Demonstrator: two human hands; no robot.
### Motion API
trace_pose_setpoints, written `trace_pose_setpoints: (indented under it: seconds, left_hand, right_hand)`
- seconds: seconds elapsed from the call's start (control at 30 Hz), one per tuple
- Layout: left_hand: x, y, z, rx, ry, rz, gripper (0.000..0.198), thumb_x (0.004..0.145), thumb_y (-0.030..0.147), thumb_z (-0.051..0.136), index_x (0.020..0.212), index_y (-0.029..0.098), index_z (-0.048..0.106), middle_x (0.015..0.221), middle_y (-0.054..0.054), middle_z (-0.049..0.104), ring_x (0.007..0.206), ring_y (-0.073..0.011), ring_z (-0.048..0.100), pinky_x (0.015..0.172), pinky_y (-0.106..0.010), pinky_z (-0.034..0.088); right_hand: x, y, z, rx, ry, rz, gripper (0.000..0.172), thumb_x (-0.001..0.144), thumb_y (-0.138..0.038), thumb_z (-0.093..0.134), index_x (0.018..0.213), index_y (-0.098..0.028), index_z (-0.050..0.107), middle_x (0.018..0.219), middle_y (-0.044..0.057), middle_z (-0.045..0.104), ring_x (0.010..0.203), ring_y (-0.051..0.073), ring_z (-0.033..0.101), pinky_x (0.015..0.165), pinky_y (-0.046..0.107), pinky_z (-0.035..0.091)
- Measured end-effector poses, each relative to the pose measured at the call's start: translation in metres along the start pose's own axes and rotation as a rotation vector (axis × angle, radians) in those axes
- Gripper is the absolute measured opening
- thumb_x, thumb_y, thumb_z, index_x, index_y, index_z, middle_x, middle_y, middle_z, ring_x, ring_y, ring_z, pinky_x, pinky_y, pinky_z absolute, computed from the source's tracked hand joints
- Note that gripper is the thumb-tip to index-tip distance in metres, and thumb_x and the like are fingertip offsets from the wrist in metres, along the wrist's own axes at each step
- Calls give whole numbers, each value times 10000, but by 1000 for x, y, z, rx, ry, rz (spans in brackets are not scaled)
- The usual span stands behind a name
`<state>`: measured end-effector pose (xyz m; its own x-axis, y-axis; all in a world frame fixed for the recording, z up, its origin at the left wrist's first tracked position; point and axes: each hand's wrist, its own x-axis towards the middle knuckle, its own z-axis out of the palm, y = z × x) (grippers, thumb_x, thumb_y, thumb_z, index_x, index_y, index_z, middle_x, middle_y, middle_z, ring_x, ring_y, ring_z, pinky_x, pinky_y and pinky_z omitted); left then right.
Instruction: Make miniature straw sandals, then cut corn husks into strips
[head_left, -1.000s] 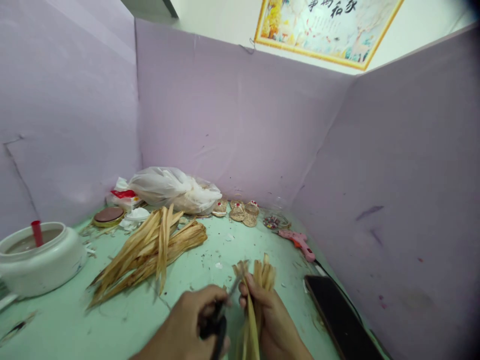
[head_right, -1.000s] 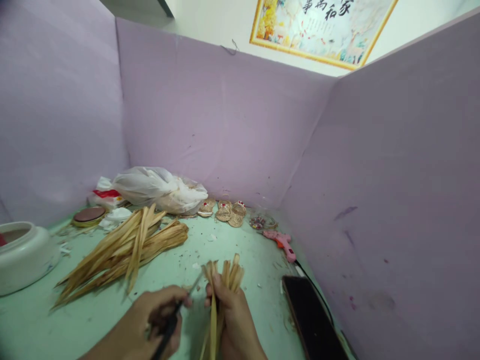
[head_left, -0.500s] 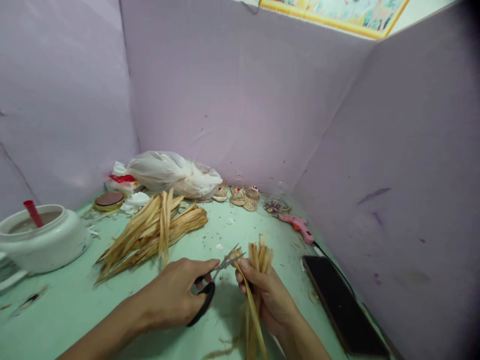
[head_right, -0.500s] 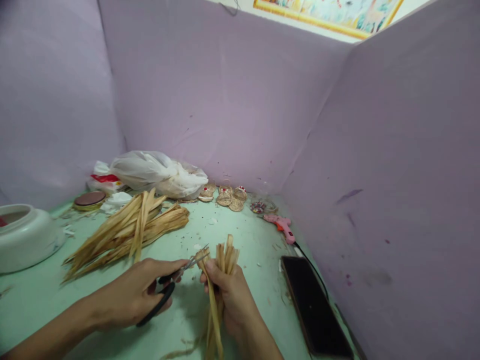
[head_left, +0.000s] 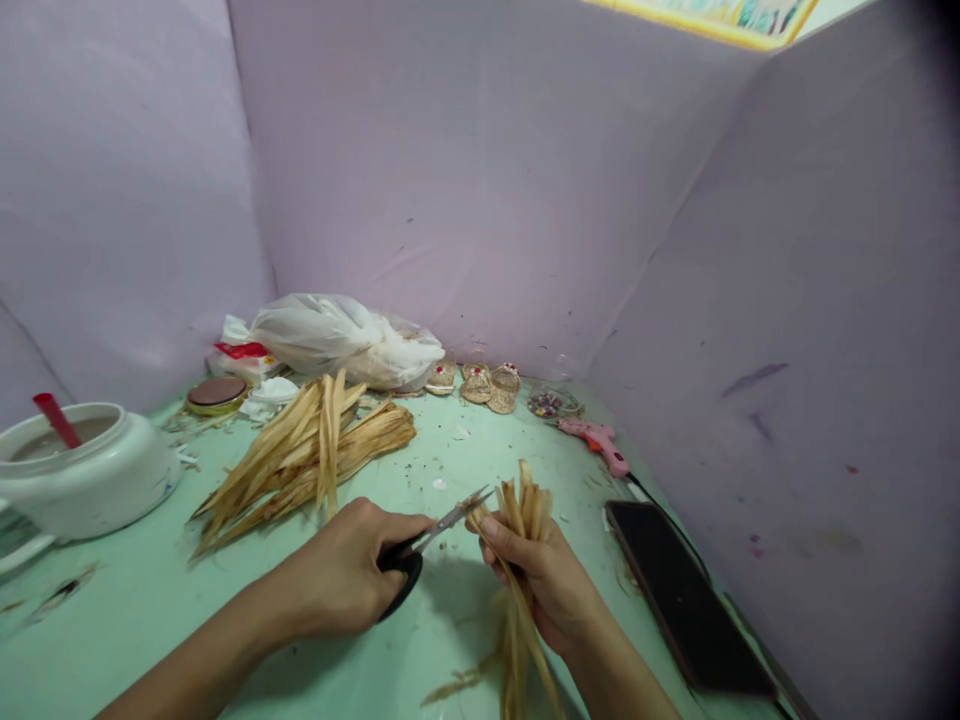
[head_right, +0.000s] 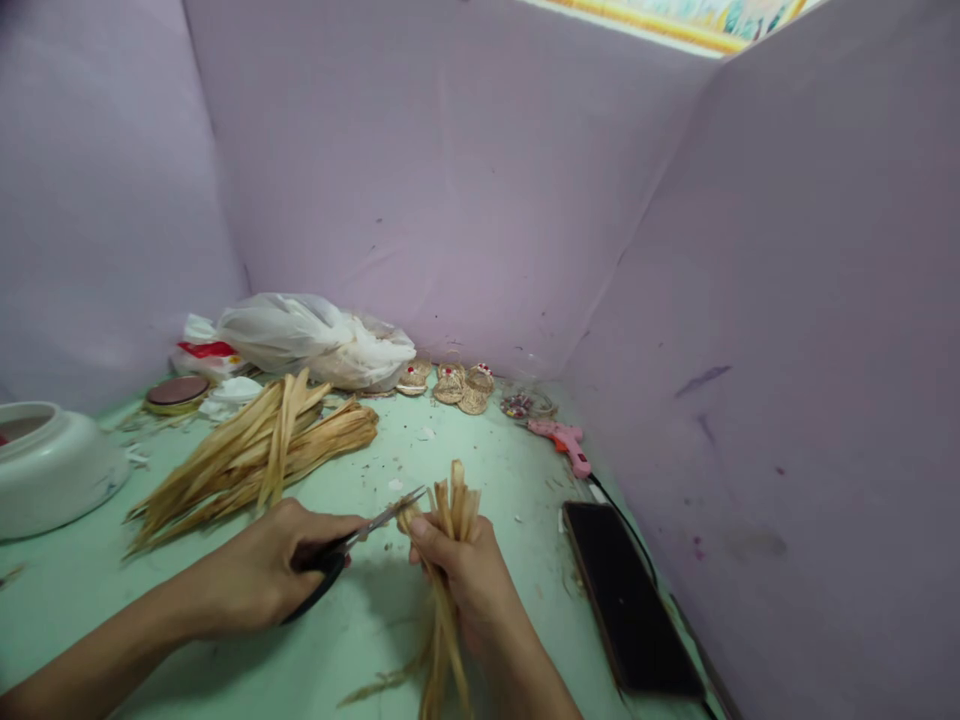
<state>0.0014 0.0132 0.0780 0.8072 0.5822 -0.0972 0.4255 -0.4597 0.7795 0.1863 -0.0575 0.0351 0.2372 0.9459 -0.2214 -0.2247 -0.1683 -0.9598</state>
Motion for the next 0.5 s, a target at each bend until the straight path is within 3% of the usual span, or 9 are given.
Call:
trace_pose_setpoints:
  seconds: [0.2,0.5]
  left_hand:
    - [3,-7,6,-119,-93,37,200,697,140,389,746,159,581,583,43,304,530,-78,265,461,-176,212]
    - [3,-10,8,16,-14,29,272,702,139,421,852,187,643,554,52,363,517,-80,296,477,-177,243]
  right_hand:
    - [1,-5,0,-43,45,-17,319,589,-395,731,484,-137,574,442,-22,439,416,63,335,438,231,190]
    - [-2,0,7,-156,-16,-41,325,628,-383,701,451,-151,560,404,-38,399,421,72,316,446,243,189]
